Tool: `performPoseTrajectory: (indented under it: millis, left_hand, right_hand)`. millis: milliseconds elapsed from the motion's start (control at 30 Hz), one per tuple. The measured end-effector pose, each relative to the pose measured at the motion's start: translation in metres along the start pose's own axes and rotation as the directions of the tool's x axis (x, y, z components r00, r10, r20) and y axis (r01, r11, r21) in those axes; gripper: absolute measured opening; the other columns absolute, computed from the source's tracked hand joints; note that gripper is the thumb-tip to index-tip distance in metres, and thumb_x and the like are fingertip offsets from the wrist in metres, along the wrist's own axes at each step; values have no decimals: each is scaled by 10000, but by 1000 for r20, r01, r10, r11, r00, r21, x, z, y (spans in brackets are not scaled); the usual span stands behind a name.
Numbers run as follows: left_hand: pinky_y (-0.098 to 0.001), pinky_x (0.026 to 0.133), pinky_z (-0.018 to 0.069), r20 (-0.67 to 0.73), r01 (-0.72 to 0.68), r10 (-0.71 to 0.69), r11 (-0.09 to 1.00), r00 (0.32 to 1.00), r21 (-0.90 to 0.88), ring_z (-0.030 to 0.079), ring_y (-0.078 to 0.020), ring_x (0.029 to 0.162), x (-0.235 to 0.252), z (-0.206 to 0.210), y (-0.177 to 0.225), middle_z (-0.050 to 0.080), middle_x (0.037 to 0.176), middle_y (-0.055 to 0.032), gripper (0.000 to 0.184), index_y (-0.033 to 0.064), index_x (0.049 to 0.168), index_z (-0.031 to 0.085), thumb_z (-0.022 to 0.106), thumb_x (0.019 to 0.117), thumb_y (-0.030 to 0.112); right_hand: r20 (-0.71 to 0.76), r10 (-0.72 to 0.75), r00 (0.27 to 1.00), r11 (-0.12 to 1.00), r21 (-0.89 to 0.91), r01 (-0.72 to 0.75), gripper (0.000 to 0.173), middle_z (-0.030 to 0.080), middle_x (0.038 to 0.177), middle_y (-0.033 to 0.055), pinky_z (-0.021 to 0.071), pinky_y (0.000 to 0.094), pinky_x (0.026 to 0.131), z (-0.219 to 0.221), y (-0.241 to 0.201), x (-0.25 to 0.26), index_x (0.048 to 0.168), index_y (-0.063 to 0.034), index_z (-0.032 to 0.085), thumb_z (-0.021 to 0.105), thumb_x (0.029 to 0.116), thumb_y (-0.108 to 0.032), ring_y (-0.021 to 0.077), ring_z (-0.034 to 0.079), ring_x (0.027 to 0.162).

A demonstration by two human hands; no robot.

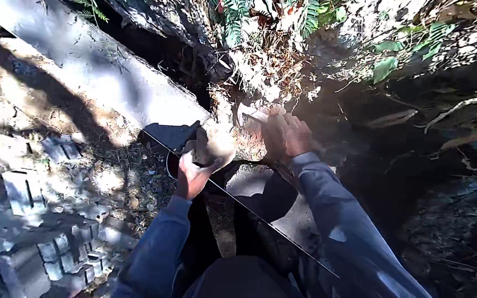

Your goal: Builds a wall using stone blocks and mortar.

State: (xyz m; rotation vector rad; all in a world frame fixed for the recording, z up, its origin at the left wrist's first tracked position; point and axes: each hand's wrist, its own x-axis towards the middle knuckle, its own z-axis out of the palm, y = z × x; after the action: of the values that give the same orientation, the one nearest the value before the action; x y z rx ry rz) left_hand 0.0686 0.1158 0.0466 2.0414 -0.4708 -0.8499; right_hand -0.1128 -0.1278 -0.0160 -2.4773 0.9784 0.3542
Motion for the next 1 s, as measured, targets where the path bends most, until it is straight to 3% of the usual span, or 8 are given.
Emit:
performPoseTrajectory:
  millis: [200, 300, 400, 533, 633, 733, 833, 1000]
  left_hand:
    - [-556, 1098, 451, 245, -478, 412, 782, 878, 399, 606, -356, 1264, 8, -10, -25, 660, 1308, -189, 532, 7, 1204, 702, 848, 733, 205]
    - [-614, 1174, 312, 334, -701, 621, 575, 709, 421, 547, -372, 1327, 11, -7, -43, 658, 1322, -146, 359, 95, 1159, 738, 754, 825, 226]
    - [-641, 1185, 273, 375, -753, 669, 458, 642, 471, 507, -350, 1368, 11, -6, -50, 633, 1359, -104, 316, 200, 1224, 711, 690, 910, 214]
    - [-662, 1190, 238, 317, -691, 641, 492, 699, 529, 446, -372, 1423, 2, -5, -56, 577, 1445, -118, 381, 276, 1294, 679, 698, 921, 201]
    - [-621, 1213, 258, 78, -509, 540, 722, 838, 469, 356, -384, 1490, -19, -19, -58, 430, 1575, -186, 620, 251, 1458, 565, 714, 858, 216]
    - [-491, 1256, 256, -259, -72, 38, 990, 965, -122, 204, -267, 1560, -47, -25, -87, 180, 1695, -148, 794, 42, 1603, 256, 576, 926, 306]
    - [-460, 1231, 268, -104, 293, -521, 622, 847, -727, 242, -187, 1541, -44, -6, -115, 207, 1702, -20, 664, 192, 1640, 219, 356, 1072, 508]
    - [-455, 1251, 218, 107, 418, -595, 414, 796, -808, 218, -176, 1549, -15, 25, -114, 211, 1702, -40, 716, 190, 1647, 193, 166, 1072, 616]
  right_hand:
    - [-81, -9, 997, 981, 193, 25, 547, 645, 1236, 266, 508, 573, 977, -35, -41, 1, 1265, 30, 648, 551, 1014, -446, 417, 606, 1210]
    - [355, -227, 907, 722, 687, -88, 577, 632, 1367, 135, 478, 392, 1106, -64, -93, -7, 1472, -56, 501, 651, 997, -347, 183, 603, 1269]
    - [597, -370, 712, 850, 527, 0, 990, 518, 1519, 150, 379, 463, 1194, -41, -109, 9, 1611, -124, 322, 834, 832, -458, 250, 486, 1414]
    - [579, -230, 782, 950, 309, 50, 1024, 500, 1530, 196, 330, 600, 1193, -8, -121, 4, 1593, -139, 372, 861, 778, -521, 407, 420, 1446]
    - [472, -181, 863, 963, 262, 58, 943, 545, 1455, 227, 406, 625, 1124, 3, -130, -4, 1542, -149, 460, 881, 766, -481, 435, 480, 1373]
    - [369, -132, 920, 985, 153, 80, 1028, 508, 1431, 307, 432, 643, 1083, 17, -144, -12, 1522, -93, 473, 900, 699, -539, 488, 478, 1339]
    - [276, -119, 954, 990, 105, 94, 1112, 443, 1457, 362, 391, 654, 1105, 35, -158, -17, 1522, -18, 437, 906, 665, -549, 533, 430, 1358]
    - [157, -206, 966, 977, -22, 211, 1249, 466, 1441, 346, 373, 636, 1100, 67, -161, -17, 1540, 23, 389, 788, 627, -731, 519, 458, 1327]
